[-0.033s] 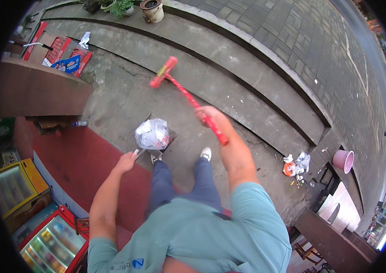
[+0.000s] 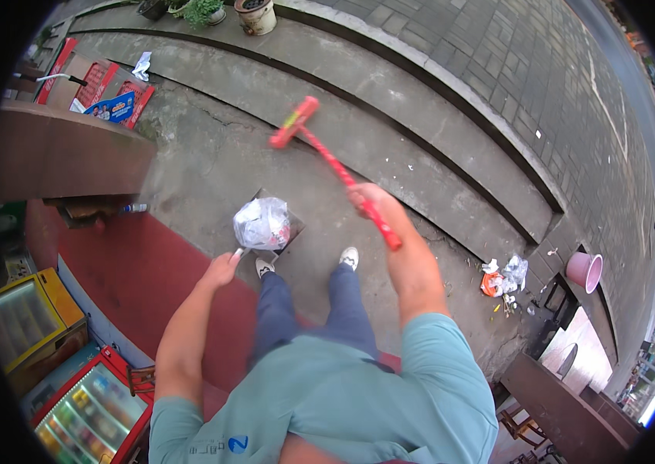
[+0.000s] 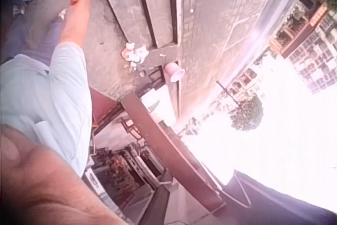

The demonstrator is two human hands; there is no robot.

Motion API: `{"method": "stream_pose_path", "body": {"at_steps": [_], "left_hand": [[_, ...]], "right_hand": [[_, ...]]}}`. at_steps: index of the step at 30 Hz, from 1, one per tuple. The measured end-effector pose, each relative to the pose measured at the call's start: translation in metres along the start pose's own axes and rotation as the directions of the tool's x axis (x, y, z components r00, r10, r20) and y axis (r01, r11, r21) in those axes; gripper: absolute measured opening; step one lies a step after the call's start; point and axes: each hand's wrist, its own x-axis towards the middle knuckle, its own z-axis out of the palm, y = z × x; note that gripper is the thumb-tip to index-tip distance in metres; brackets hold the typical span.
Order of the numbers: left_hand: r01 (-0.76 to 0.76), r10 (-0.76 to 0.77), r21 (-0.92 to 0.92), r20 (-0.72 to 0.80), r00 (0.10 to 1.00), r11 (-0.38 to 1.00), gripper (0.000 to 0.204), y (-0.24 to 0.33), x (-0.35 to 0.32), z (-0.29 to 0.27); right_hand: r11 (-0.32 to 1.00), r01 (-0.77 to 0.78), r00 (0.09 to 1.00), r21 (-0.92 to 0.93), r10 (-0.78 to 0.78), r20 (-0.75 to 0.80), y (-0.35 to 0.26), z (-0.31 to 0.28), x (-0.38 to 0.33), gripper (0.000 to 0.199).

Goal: The person sweeps a red mat and concrete steps outside a storefront using a broom and dustpan. They move a wooden chair aside to access the area, sweep debris into the dustpan, and deposit it into a pink bucket.

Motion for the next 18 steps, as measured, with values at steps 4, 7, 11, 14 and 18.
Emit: {"method": "stream_pose_path", "body": {"at_steps": [4,7,11,14,18], "left_hand": [[0.076,-0.08,0.07,0.058,0.995,0.995,0.043,0.055,0.037,0.049],[0.077,-0.092,0.104,0.146,0.985,0.992,0.044,0.101,0.063,0.071],[0.067,-0.088,0.118,0.179,0.98,0.991,0.044,0.147,0.102,0.102],[0.1,-0.118,0.088,0.234,0.965,0.991,0.044,0.182,0.115,0.113],[0.144,-0.147,0.031,0.158,0.976,0.989,0.042,0.207,0.103,0.114]], "right_hand": [[0.998,0.048,0.982,0.049,-0.038,-0.184,0.082,-0.144,-0.169,0.026],[0.933,-0.047,0.932,0.358,0.17,-0.32,0.15,-0.217,-0.289,0.023],[0.923,-0.056,0.813,0.381,0.264,-0.52,0.184,-0.244,-0.372,0.021],[0.914,0.005,0.847,0.406,0.212,-0.487,0.171,-0.219,-0.393,0.017],[0.904,0.001,0.971,0.427,0.102,-0.217,0.136,-0.195,-0.357,0.011]]}}
